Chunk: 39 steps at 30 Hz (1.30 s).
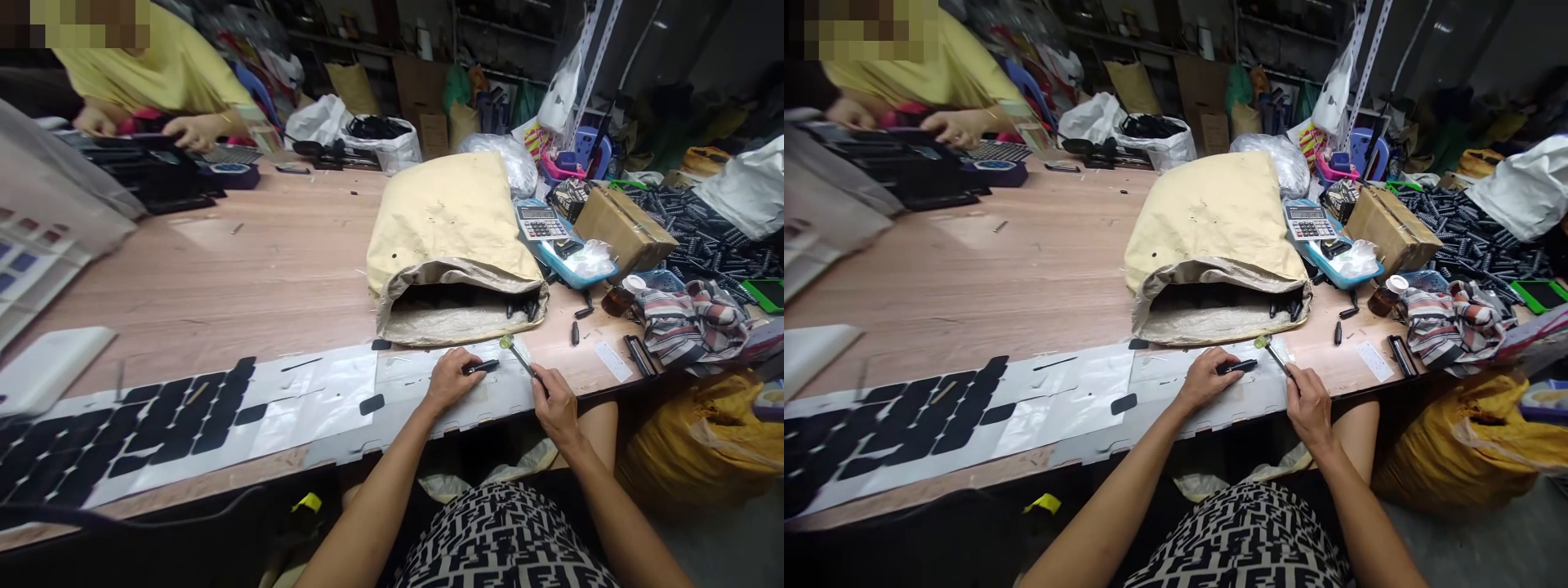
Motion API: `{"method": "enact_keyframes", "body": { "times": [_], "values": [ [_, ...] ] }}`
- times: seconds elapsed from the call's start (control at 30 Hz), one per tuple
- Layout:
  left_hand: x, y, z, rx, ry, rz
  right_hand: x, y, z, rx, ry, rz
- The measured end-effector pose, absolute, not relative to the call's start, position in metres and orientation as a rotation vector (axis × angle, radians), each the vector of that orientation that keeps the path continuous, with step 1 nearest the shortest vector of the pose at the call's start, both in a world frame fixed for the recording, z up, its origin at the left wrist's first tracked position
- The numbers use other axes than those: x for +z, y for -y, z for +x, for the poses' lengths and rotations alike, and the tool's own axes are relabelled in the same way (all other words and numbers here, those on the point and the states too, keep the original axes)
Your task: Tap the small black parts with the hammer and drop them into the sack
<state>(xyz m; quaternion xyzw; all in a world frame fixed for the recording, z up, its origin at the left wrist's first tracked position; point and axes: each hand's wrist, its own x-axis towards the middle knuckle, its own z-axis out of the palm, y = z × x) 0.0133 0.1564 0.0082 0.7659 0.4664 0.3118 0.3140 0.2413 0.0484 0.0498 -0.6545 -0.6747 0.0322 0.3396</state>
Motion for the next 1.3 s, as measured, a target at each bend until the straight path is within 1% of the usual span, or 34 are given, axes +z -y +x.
{"method": "enact_keyframes", "body": {
  "times": [0.1, 0.17, 0.37, 0.57, 0.83, 0.93, 1.17, 1.3],
  "values": [
    [0.012, -0.157, 0.014, 0.810, -1.242, 2.006, 0.057, -0.036, 0.224, 0.255, 1.755, -1.587],
    [0.014, -0.157, 0.014, 0.807, -1.250, 2.000, 0.060, -0.032, 0.216, 0.302, 1.775, -1.547],
    [0.016, -0.157, 0.015, 0.797, -1.276, 1.991, 0.057, -0.030, 0.209, 0.308, 1.821, -1.553],
    [0.010, -0.158, 0.015, 0.812, -1.259, 1.976, 0.057, -0.030, 0.214, 0.339, 1.747, -1.570],
    [0.011, -0.159, 0.014, 0.780, -1.264, 1.972, 0.054, -0.032, 0.225, 0.282, 1.739, -1.640],
    [0.013, -0.158, 0.014, 0.780, -1.253, 1.973, 0.053, -0.045, 0.236, 0.172, 1.720, -1.715],
    [0.009, -0.159, 0.010, 0.787, -1.194, 1.993, 0.039, -0.083, 0.262, -0.318, 1.857, -1.957],
    [0.007, -0.159, 0.008, 0.785, -1.177, 2.007, 0.032, -0.086, 0.260, -0.426, 1.896, -2.004]
  ]
}}
